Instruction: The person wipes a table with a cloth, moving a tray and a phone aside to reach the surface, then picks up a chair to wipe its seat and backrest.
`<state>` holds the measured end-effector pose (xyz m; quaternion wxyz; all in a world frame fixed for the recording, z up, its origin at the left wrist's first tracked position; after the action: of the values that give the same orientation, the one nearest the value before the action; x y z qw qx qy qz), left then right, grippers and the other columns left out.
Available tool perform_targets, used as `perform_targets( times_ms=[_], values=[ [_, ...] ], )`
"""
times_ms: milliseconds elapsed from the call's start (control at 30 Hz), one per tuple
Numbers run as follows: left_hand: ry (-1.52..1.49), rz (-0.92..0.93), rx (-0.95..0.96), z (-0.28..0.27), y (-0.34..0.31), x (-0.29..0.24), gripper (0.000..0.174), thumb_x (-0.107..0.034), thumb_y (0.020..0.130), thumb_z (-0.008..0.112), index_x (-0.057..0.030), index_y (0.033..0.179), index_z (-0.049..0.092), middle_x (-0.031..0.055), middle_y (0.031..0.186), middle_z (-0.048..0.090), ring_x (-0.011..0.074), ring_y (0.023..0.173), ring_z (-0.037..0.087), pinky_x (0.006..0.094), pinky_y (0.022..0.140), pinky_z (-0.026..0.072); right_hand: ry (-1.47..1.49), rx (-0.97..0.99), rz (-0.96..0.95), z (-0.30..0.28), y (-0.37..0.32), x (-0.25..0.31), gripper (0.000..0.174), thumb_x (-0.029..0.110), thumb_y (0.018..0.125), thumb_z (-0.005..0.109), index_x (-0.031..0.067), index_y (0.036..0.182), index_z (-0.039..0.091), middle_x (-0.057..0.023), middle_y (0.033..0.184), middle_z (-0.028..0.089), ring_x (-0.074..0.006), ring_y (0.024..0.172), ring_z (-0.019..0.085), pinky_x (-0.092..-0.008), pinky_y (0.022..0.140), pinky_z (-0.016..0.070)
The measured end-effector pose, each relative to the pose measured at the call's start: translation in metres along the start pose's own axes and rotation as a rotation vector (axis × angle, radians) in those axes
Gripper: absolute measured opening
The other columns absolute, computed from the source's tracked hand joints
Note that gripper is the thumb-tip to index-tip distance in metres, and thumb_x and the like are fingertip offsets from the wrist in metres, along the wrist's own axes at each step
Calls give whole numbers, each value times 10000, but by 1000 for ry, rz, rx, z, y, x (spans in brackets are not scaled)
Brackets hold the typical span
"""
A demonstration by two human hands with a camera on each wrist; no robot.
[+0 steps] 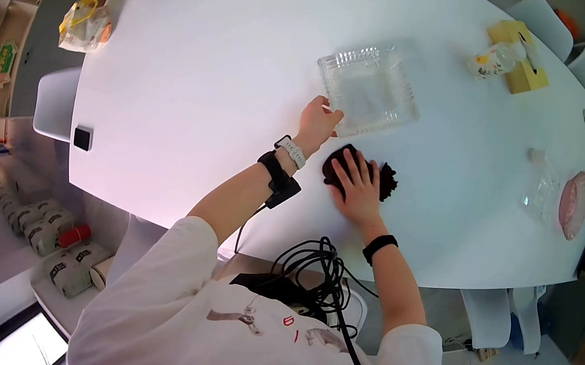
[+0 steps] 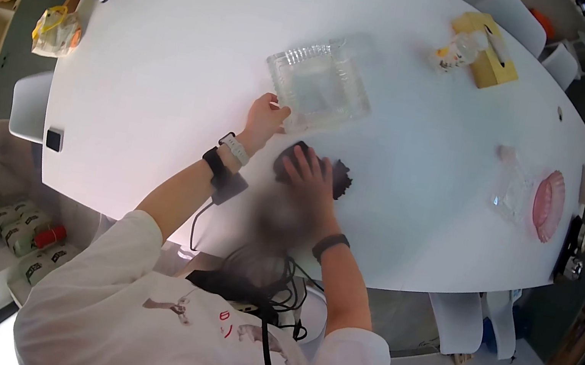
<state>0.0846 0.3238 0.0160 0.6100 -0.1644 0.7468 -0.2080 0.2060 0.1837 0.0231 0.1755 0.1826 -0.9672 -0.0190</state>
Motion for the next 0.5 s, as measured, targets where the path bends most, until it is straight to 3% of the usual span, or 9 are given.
perform_targets(
  times_ms=[133, 233, 300, 400, 433, 500],
  values=[
    [54, -13, 55, 49, 23, -10, 304, -102, 773, 622, 58, 1011, 522, 129, 869, 604, 203, 699, 630, 310, 556, 560, 65, 12, 3, -2, 1, -3, 535, 356, 825, 581, 187, 1321, 471, -83, 1461, 334, -307, 1338, 313, -543, 1068, 222],
    [126, 20, 96, 77, 33, -17, 313, -116, 770, 632, 62, 1002, 520, 132, 856, 609, 208, 692, 636, 312, 552, 561, 122, -45, -16, -5, 0, -5, 542, 348, 821, 597, 184, 1322, 475, -86, 1433, 368, -302, 1317, 342, -528, 1066, 241],
    [180, 67, 129, 89, 36, -22, 320, -122, 765, 641, 64, 995, 519, 131, 850, 610, 211, 697, 641, 315, 545, 560, 143, -91, -7, -6, 0, -7, 463, 342, 813, 611, 144, 1227, 549, -92, 1394, 412, -301, 1309, 350, -523, 1068, 243],
    [240, 129, 144, 98, 35, -28, 378, -157, 773, 628, 76, 1044, 503, 159, 782, 618, 248, 649, 642, 340, 568, 533, 237, -37, -35, -8, -1, -5, 428, 200, 878, 465, 82, 1290, 462, -146, 1437, 347, -346, 1344, 293, -548, 1075, 194],
    [257, 151, 143, 100, 36, -31, 406, -173, 779, 619, 82, 1070, 495, 173, 749, 622, 265, 624, 641, 352, 581, 519, 224, -68, -28, -8, -1, -6, 371, 244, 855, 518, 87, 1191, 510, -134, 1410, 380, -332, 1332, 312, -541, 1074, 208],
    [365, 171, 190, 106, 45, -28, 407, -201, 804, 604, 72, 1088, 502, 161, 822, 609, 221, 721, 645, 329, 576, 541, 198, -126, -27, -5, 1, -6, 300, 332, 808, 624, 96, 992, 607, -111, 1356, 448, -304, 1309, 351, -526, 1071, 236]
  ],
)
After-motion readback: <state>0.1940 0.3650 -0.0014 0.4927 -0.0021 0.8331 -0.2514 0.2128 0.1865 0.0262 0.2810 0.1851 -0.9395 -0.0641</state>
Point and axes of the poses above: each hand's wrist, its own y-axis towards the middle knuckle, its own z-axis out of the palm, x = y × z, the point moved 5 cm from there along y, towards the middle knuckle
